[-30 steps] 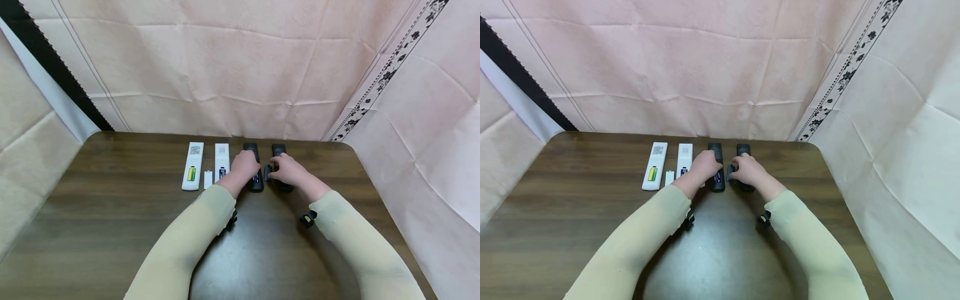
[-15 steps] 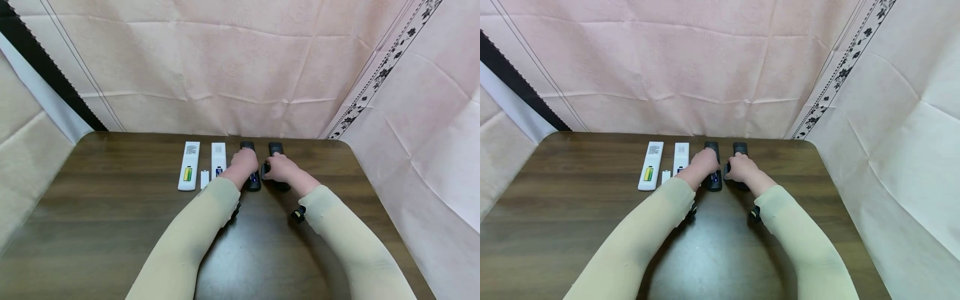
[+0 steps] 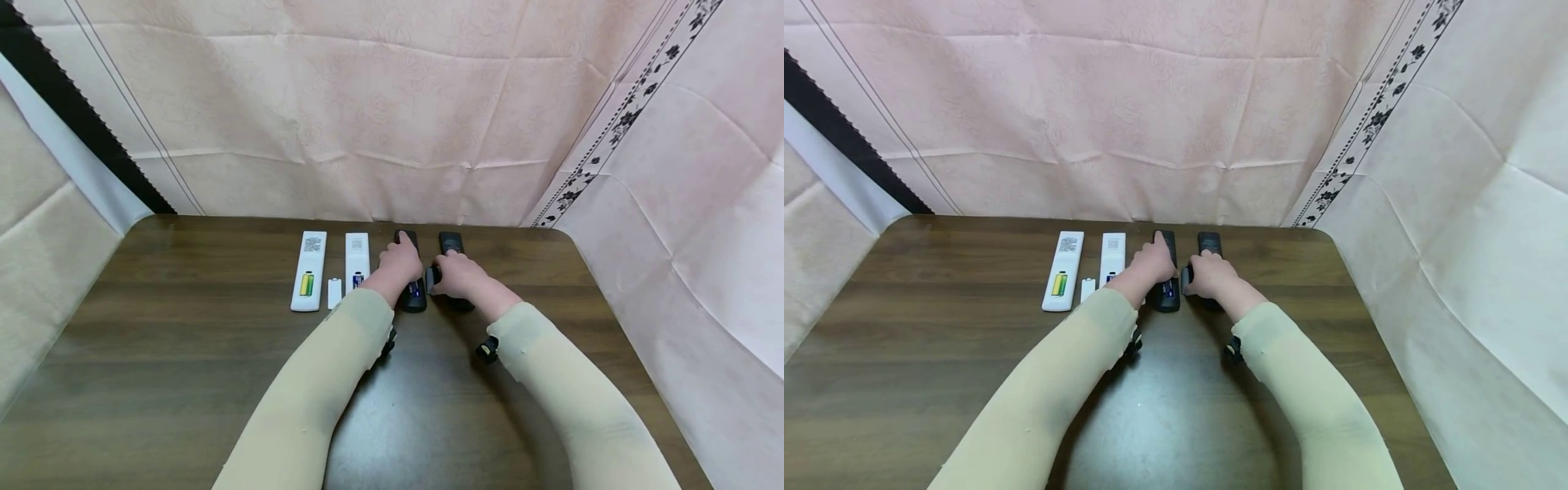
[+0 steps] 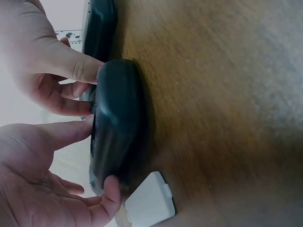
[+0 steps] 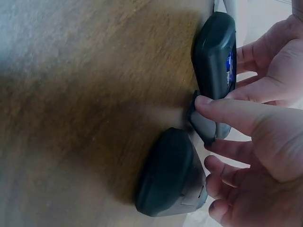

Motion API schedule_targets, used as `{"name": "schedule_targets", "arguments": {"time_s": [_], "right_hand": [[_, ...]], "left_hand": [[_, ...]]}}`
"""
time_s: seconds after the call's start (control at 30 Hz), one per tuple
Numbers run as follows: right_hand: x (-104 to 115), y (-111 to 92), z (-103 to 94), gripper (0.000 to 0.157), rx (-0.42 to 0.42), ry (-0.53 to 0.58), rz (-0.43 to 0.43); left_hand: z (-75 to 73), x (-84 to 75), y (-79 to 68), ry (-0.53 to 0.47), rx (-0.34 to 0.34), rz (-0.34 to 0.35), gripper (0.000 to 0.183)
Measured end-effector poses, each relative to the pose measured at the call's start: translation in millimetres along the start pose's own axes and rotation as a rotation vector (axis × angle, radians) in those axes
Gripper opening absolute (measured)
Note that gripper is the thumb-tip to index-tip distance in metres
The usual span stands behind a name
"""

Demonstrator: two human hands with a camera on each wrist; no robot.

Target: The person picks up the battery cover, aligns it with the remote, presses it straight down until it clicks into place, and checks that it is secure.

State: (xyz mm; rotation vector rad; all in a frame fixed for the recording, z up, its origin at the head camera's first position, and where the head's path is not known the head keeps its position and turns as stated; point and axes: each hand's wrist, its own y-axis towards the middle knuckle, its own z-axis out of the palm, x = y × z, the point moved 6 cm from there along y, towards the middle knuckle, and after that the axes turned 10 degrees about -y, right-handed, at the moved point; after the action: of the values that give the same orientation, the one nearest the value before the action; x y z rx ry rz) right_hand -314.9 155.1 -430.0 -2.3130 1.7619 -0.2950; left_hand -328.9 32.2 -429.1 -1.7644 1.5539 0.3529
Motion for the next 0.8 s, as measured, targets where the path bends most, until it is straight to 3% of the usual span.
{"name": "schedule_targets", "arguments": {"time_s": [0.2,0.47,0.63,0.8], "right_hand": [[-1.0,1.4,3.4,0.054,-0.040,0.125,-0.007],[-14.3,-5.8,1.9,0.037,-0.120,0.262,0.044],[-10.0,-9.1,0.0,0.030,-0.162,0.371,-0.008],[-6.7,-10.0,-0.5,0.024,-0.198,0.418,-0.046]], "left_hand": [[-2.8,5.5,-1.1,-0.043,-0.003,0.018,0.089],[1.7,2.2,9.0,-0.149,0.015,0.064,0.070],[-1.9,3.9,13.1,-0.178,0.025,0.089,0.063],[-2.3,8.7,14.5,-0.283,0.064,0.081,0.061]]}}
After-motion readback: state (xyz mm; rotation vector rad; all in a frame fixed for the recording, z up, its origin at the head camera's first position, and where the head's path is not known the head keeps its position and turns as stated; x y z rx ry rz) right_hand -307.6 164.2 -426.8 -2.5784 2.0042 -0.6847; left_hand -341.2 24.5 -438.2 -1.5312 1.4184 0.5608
